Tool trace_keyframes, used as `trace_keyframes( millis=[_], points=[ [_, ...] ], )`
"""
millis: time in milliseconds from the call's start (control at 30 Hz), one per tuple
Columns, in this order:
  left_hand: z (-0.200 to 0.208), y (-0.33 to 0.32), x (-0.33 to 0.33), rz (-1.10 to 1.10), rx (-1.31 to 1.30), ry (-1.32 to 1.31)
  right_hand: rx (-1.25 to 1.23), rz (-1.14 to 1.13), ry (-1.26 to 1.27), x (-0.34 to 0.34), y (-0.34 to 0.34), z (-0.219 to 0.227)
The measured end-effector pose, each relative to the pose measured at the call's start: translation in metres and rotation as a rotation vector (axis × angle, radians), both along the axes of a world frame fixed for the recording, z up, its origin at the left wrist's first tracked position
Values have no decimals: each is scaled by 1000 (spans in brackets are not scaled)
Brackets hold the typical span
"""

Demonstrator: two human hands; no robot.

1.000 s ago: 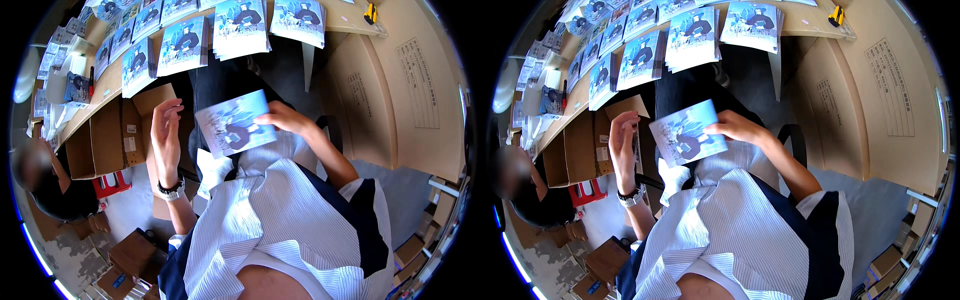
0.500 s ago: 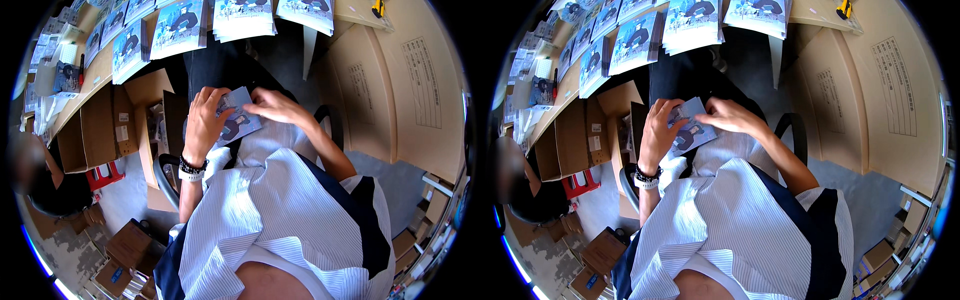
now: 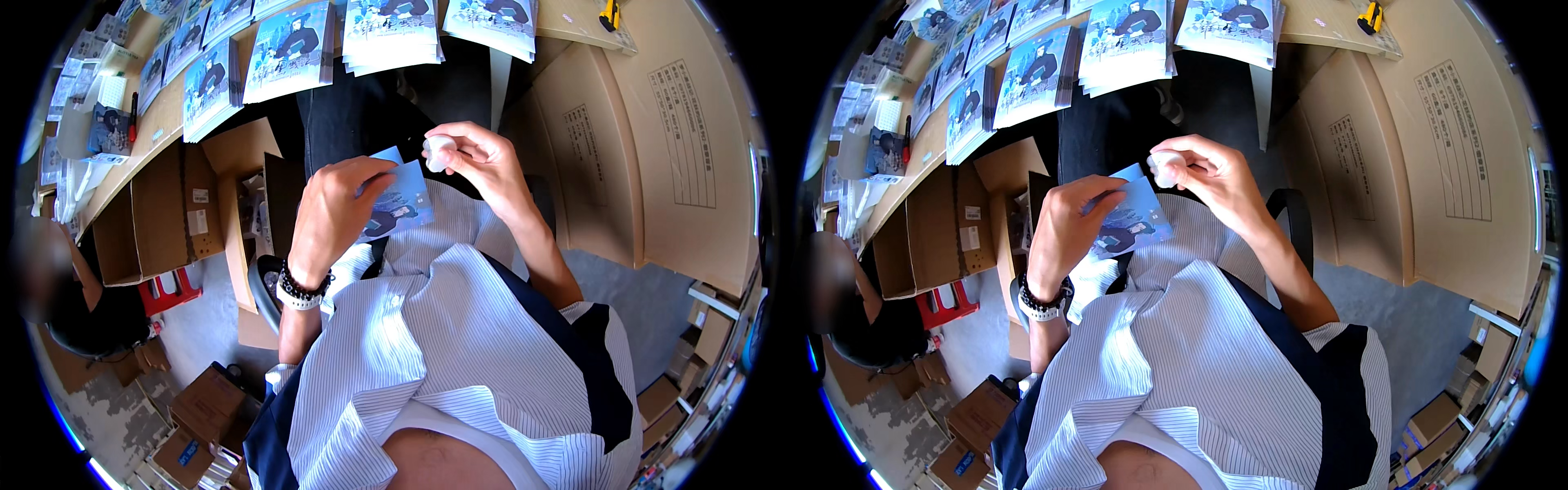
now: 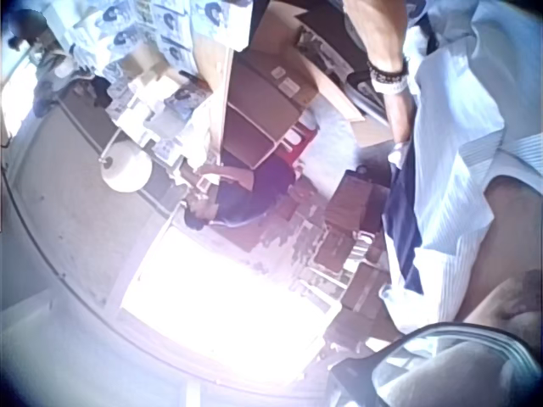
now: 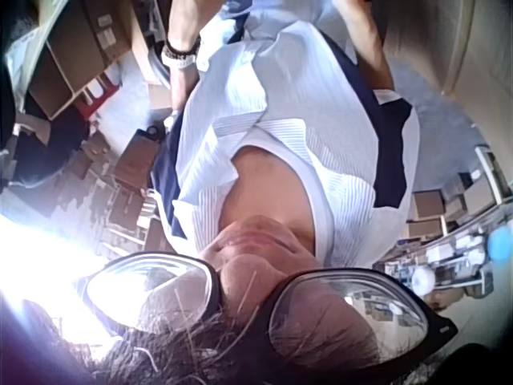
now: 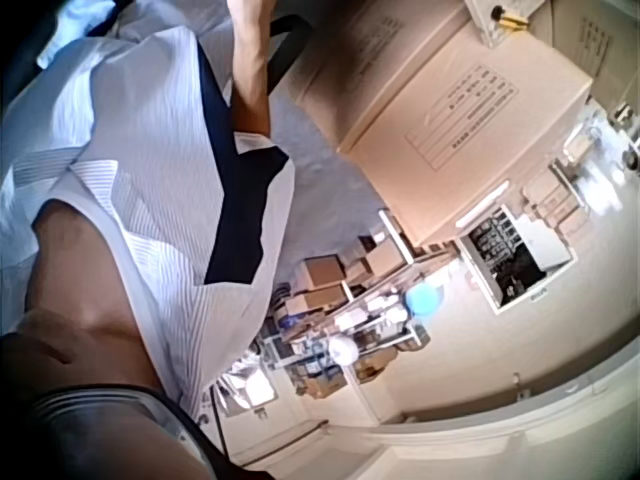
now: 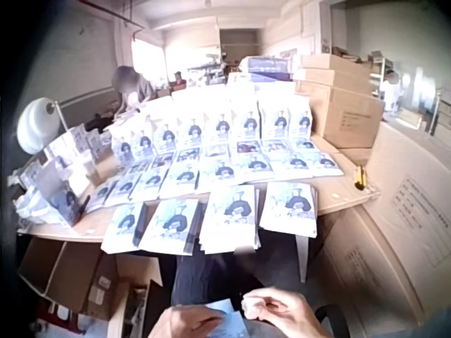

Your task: The person sits at a desk and wipes the surface of small blue cards with a white cloth. They handle the cards one by one, wiping each side before placing them into a stack on the table. The person repeats this process for multiple cards throughout the clip.

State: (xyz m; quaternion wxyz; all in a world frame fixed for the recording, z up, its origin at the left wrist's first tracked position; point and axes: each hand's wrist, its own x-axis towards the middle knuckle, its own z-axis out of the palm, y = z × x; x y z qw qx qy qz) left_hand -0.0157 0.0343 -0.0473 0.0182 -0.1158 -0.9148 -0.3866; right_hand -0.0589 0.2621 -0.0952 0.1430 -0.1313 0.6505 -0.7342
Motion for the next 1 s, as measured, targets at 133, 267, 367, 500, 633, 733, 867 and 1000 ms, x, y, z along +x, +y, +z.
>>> trace_keyframes(
  millis=[133, 267, 367, 500, 633, 733, 867, 1000],
  points=[
    [11, 6, -1, -9, -6, 6, 1, -44, 126, 8, -8, 10],
    [9, 6, -1, 6, -4, 60, 14, -132, 206, 8, -11, 15],
    [10, 6, -1, 2, -1, 65, 54, -127, 231, 8, -12, 20],
    [9, 6, -3, -15, -5, 41, 66, -84, 261, 7, -17, 17],
    [7, 12, 1, 21, 166, -74, 141, -125, 380, 7, -24, 20],
    [-1, 10, 2, 63, 205, -56, 239, -76, 401, 9, -22, 27],
    [-7, 4, 6, 77, 264, -10, 287, -36, 422, 16, -17, 25],
    [5, -35, -4, 223, 296, 150, 364, -23, 484, 31, -7, 0]
  ],
)
